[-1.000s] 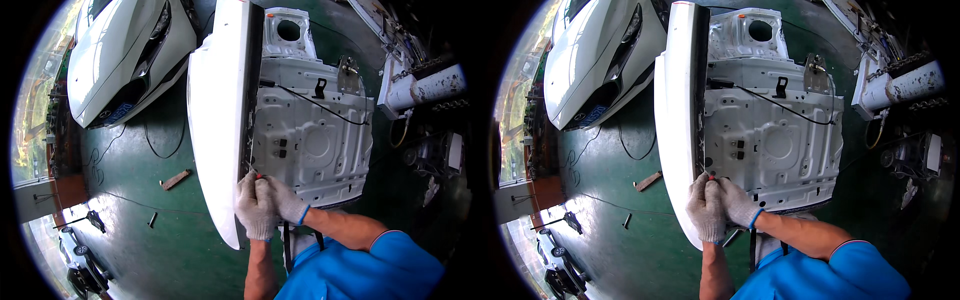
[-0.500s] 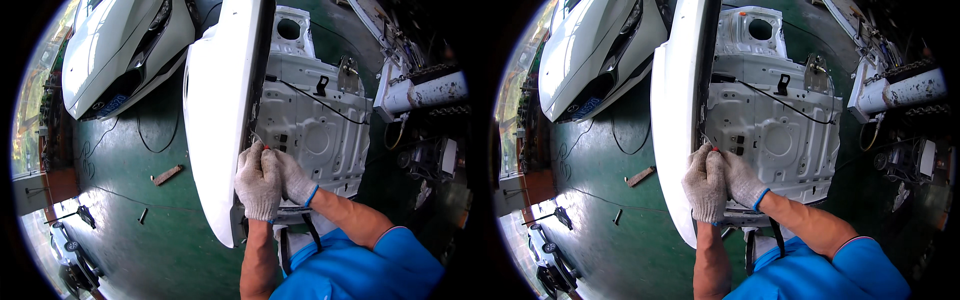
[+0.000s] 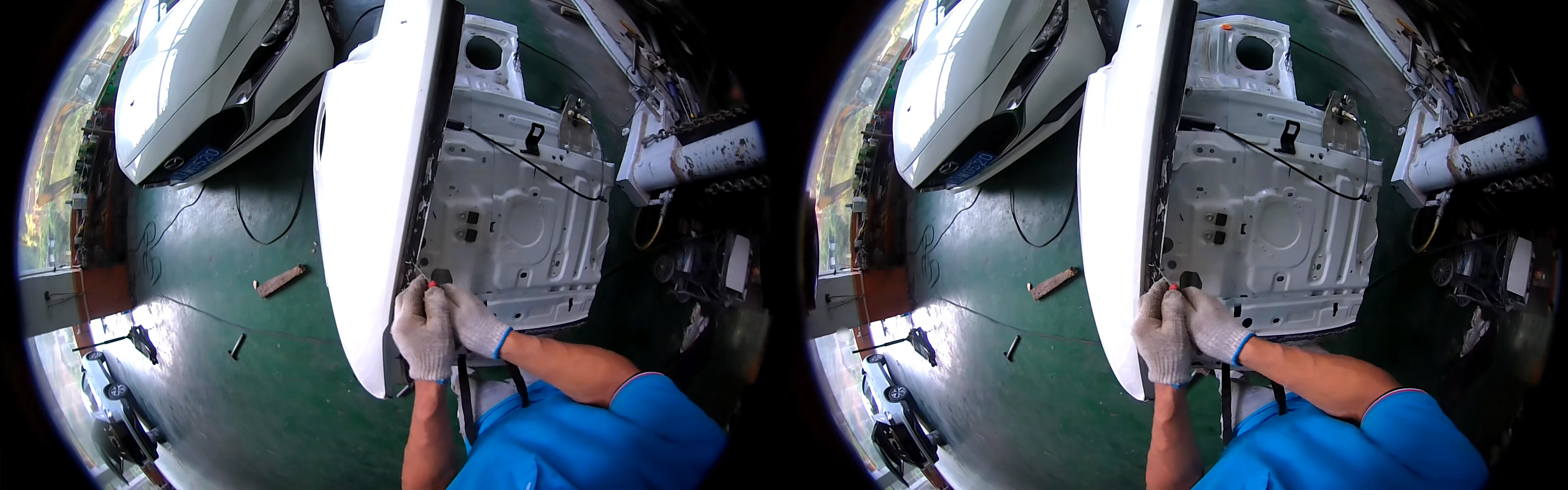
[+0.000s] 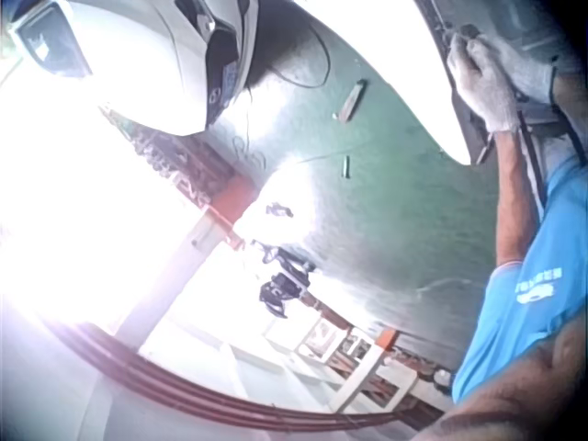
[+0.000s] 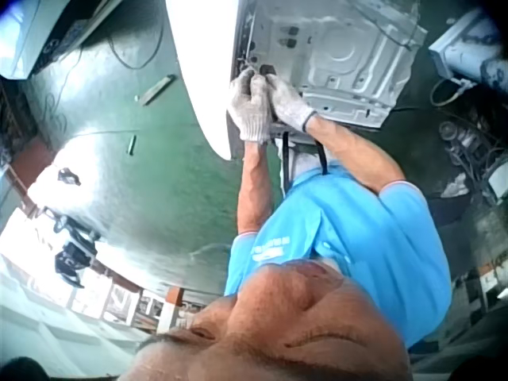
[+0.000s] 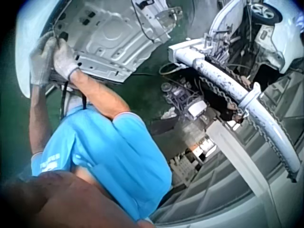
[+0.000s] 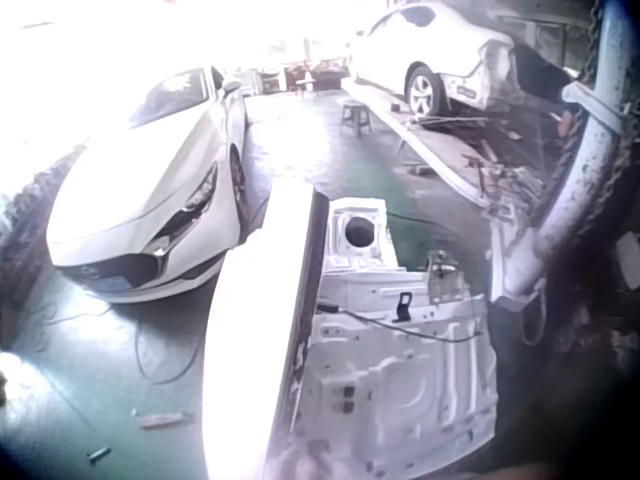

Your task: The person uses a small red-handled scraper to remove old black sealant from the edge of a white car hood. The person works along the seam where the hood meets the frame, scraping away the material. The hood is propped open in a workshop environment.

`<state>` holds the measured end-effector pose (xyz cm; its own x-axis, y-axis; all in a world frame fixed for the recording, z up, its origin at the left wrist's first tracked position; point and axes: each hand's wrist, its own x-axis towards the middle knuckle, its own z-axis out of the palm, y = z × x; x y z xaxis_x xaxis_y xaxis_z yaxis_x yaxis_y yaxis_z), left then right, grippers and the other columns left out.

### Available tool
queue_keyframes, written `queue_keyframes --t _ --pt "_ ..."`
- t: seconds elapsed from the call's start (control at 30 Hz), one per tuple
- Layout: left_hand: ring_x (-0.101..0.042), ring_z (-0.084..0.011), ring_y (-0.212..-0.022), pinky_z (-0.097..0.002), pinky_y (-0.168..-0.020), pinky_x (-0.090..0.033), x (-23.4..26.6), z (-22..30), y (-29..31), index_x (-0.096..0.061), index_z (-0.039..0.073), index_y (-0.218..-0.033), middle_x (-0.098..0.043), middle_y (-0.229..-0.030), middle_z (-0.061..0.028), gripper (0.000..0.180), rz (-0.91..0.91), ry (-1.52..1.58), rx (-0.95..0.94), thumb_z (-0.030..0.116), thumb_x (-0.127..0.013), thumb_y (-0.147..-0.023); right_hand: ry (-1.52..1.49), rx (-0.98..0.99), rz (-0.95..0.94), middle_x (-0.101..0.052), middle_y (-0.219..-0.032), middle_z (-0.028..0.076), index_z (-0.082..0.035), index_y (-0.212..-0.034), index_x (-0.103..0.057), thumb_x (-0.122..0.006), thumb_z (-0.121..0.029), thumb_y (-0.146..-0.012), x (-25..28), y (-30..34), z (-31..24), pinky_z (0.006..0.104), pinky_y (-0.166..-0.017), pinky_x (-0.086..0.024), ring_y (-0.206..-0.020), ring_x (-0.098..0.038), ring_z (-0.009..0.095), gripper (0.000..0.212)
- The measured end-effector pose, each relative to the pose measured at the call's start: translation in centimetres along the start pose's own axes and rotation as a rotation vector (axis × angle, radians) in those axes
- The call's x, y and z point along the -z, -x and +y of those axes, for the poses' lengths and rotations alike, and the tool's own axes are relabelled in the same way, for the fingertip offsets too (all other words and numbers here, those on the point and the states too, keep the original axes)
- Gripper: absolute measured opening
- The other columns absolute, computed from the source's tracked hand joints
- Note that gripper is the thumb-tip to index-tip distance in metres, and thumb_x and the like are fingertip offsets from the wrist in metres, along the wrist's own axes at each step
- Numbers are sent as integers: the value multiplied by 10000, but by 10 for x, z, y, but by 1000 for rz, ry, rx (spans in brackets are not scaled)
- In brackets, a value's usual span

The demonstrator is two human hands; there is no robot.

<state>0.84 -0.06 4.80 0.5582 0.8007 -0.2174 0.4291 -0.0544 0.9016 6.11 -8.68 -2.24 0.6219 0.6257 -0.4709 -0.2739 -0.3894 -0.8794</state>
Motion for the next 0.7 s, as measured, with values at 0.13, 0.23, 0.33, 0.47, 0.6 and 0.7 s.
queue_keyframes --t 0.13,0.23,0.33,0.47,0.6,0.7 --pt "-725 -285 -1039 -374 -938 -561 -14 27 -1 -699 -75 -1262 -734 -1136 -206 347 44 -68 -165 168 -638 -1023 -237 130 -55 -714 -1087 149 -14 -1216 -635 -523 -294 -1110 24 3 -33 362 -919 -547 -1016 -672 218 320" --pt "-723 -362 -1035 -395 -935 -561 -30 48 -30 -697 -48 -1263 -714 -1137 -240 337 37 -147 -233 174 -617 -1022 -412 70 -78 -717 -1097 109 -9 -1251 -637 -531 -297 -1112 46 -33 -42 342 -922 -550 -1019 -657 174 337" --pt "-725 -343 -1032 -393 -934 -559 -34 43 -36 -711 -41 -1249 -721 -1125 -227 330 44 -119 -228 177 -624 -1017 -314 26 -57 -723 -1098 111 -4 -1279 -633 -534 -299 -1111 51 -34 -51 339 -920 -551 -1020 -655 167 353" --pt "-726 -326 -1030 -384 -935 -557 -25 38 -30 -734 -29 -1229 -730 -1121 -208 316 -4 -91 -134 181 -633 -1014 -296 -43 -20 -735 -1118 154 4 -1292 -634 -534 -301 -1110 38 -23 -58 349 -928 -550 -1039 -670 192 369" --pt "-725 -294 -1013 -373 -924 -554 -19 27 -27 -744 -23 -1223 -741 -1115 -188 312 -32 -68 -116 183 -635 -1016 -112 65 56 -735 -1159 211 18 -1290 -632 -520 -274 -1113 25 -19 -41 407 -942 -542 -1079 -698 288 360" --pt "-722 -277 -1007 -366 -924 -550 -16 23 -24 -746 -31 -1215 -743 -1100 -180 313 -42 -64 -94 186 -643 -1015 -156 50 49 -725 -1168 238 15 -1278 -635 -516 -289 -1111 22 -9 -48 428 -949 -536 -1094 -700 348 367"
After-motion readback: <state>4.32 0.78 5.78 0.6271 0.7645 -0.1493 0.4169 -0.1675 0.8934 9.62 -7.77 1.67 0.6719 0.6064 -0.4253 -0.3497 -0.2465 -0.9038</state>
